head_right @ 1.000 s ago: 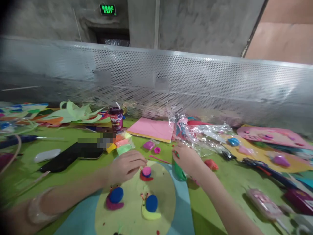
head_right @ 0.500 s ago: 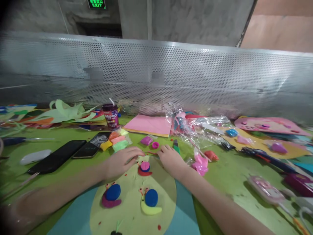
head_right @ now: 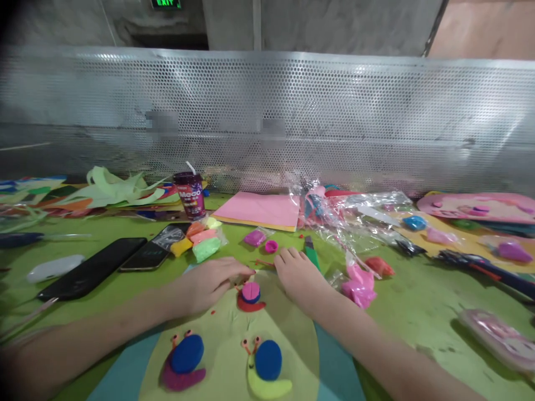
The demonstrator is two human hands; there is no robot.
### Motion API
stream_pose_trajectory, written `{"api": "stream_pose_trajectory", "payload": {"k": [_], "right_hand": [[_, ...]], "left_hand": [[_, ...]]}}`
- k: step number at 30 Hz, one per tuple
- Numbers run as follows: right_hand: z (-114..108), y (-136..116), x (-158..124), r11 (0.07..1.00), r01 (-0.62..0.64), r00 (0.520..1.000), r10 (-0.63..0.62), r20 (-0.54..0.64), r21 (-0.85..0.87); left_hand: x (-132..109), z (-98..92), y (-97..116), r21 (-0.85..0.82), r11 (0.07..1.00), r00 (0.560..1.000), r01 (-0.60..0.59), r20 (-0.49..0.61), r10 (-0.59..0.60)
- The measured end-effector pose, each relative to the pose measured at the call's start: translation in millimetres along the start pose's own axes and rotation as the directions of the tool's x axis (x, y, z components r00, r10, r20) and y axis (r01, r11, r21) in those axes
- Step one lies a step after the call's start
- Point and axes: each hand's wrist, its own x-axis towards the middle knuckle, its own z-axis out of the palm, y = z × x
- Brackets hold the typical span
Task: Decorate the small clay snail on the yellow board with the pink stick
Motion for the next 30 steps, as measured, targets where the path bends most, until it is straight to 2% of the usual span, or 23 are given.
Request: {"api": "stream_pose_trajectory", "payload": {"k": [8,10,13,16,19,21,24,26,30], "right_hand": [[-11.9,-15.8,-7.9,0.968,0.066,0.998,-0.065,-0.012,0.244],[-12.7,-17.6,-9.6,0.952,0.097,0.995,-0.082,-0.062,0.29],[-18.1,-15.4,-9.8,0.929,0.128,0.975,-0.054,-0.214,0.348],[-29.7,-12.6,-10.7,0.897,0.178,0.921,-0.008,-0.389,0.404],[-40.6,-18.3,-16.1,0.83,0.308,0.8,0.04,-0.599,0.465],[-45.3,-27.8,-22.4,0.749,0.341,0.751,0.147,-0.644,0.569],[-50.2,-44.2,-32.6,0.614,0.288,0.765,0.313,-0.562,0.735],[-52.9,-52.5,-36.8,0.526,0.269,0.799,0.345,-0.492,0.807],[-52.5,-60.7,-38.5,0.286,0.219,0.914,0.275,-0.298,0.933]], "left_hand": [[-3.2,1.9,5.3,-0.158,0.971,0.98,-0.179,-0.121,0.16],[-3.1,0.1,5.0,-0.252,0.955,0.983,-0.158,-0.133,0.128],[-2.2,-3.4,2.7,-0.322,0.938,0.989,-0.124,-0.117,0.091],[-1.4,-5.8,1.8,-0.322,0.939,0.992,-0.118,-0.088,0.095],[-1.8,-6.9,3.3,-0.301,0.947,0.993,-0.116,-0.044,0.108],[-2.6,-6.8,4.9,-0.31,0.947,0.996,-0.085,0.007,0.092],[-3.7,-4.6,7.4,-0.359,0.932,0.997,-0.042,0.045,0.062],[-3.9,-2.6,9.0,-0.402,0.915,0.998,-0.038,0.027,0.054],[-3.7,-1.4,10.9,-0.443,0.896,0.999,0.021,0.049,0.0]]}}
